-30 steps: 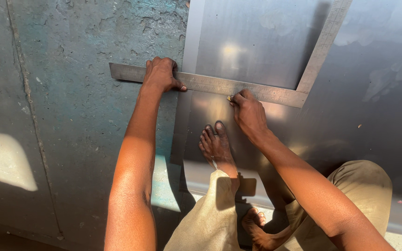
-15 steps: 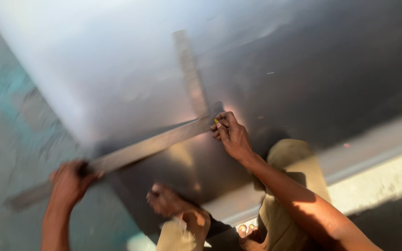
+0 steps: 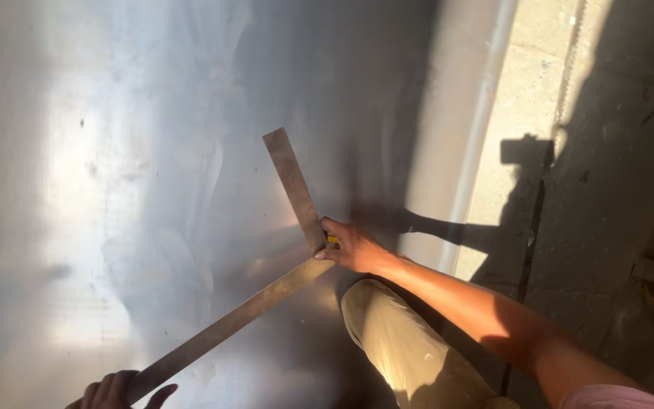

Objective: The person uses a square ruler and a piece of chalk to draw marking lines on a large metal sheet.

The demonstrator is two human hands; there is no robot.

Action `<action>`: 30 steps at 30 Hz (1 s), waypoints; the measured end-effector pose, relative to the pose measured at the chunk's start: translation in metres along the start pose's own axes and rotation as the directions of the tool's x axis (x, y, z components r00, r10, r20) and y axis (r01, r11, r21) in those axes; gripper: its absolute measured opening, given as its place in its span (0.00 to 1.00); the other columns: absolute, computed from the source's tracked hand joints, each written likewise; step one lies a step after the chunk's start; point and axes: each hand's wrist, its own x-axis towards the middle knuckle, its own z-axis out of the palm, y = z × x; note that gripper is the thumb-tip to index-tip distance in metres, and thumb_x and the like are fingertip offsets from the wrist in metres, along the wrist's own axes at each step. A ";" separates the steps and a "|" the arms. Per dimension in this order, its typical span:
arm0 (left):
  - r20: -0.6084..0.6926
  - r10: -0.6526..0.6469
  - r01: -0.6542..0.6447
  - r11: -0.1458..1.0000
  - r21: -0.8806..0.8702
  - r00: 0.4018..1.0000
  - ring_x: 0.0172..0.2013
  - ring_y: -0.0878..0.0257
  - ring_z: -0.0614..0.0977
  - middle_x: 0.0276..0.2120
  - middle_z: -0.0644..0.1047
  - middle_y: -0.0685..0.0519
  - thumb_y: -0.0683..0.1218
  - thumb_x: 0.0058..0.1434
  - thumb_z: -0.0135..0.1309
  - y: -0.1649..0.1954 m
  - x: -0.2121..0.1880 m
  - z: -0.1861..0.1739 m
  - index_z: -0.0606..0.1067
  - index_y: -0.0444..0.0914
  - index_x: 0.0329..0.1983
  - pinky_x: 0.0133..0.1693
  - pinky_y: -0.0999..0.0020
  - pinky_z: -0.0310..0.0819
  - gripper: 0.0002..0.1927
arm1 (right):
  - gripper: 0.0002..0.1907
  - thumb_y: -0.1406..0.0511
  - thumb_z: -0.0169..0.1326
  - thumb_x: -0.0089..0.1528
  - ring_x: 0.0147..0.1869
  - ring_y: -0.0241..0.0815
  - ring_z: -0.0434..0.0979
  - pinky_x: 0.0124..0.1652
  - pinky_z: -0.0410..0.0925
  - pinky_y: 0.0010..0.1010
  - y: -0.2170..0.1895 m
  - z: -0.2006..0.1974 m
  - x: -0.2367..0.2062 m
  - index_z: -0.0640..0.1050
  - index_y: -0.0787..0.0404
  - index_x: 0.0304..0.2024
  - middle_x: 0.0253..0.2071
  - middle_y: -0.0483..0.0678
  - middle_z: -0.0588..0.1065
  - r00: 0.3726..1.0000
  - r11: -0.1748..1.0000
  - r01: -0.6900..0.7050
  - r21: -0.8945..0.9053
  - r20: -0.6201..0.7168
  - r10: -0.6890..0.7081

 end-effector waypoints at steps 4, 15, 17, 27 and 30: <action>-0.005 0.184 -0.183 0.981 0.071 0.983 0.37 0.63 0.83 0.29 0.81 0.58 0.65 0.52 0.63 0.096 0.084 -0.095 0.79 0.44 0.35 0.47 0.60 0.73 0.22 | 0.22 0.62 0.67 0.59 0.57 0.52 0.81 0.55 0.72 0.42 0.053 -0.070 -0.017 0.70 0.67 0.44 0.43 0.56 0.78 0.969 0.991 -0.113 0.074 -0.211 0.126; -0.262 0.613 -0.666 0.702 -0.253 0.745 0.40 0.57 0.77 0.31 0.79 0.54 0.57 0.54 0.66 0.295 0.220 -0.058 0.78 0.39 0.39 0.47 0.57 0.59 0.20 | 0.19 0.65 0.54 0.70 0.52 0.42 0.82 0.48 0.73 0.29 0.226 -0.077 -0.180 0.74 0.64 0.63 0.51 0.53 0.80 0.594 0.982 -0.141 0.122 -0.783 0.183; -0.256 0.648 -0.697 0.676 -0.242 0.717 0.39 0.57 0.77 0.31 0.79 0.53 0.58 0.55 0.66 0.318 0.218 -0.041 0.78 0.39 0.39 0.48 0.57 0.58 0.21 | 0.14 0.65 0.51 0.73 0.38 0.36 0.80 0.37 0.73 0.28 0.246 -0.028 -0.263 0.79 0.59 0.59 0.45 0.51 0.82 0.431 0.909 -0.394 0.138 -0.846 0.315; -0.193 0.690 -0.716 0.668 -0.201 0.698 0.42 0.56 0.78 0.35 0.80 0.51 0.58 0.54 0.67 0.351 0.215 0.014 0.79 0.39 0.43 0.50 0.55 0.59 0.22 | 0.12 0.65 0.52 0.69 0.47 0.40 0.83 0.46 0.74 0.34 0.267 0.087 -0.416 0.79 0.61 0.52 0.47 0.47 0.83 0.319 0.820 -0.499 0.281 -0.820 0.475; -0.235 0.675 -0.714 0.677 -0.181 0.700 0.43 0.55 0.78 0.38 0.81 0.51 0.56 0.52 0.68 0.367 0.224 0.014 0.79 0.39 0.45 0.49 0.54 0.60 0.23 | 0.12 0.66 0.55 0.65 0.47 0.45 0.83 0.46 0.74 0.36 0.270 0.085 -0.372 0.81 0.58 0.49 0.47 0.49 0.81 0.352 0.828 -0.495 0.263 -0.811 0.468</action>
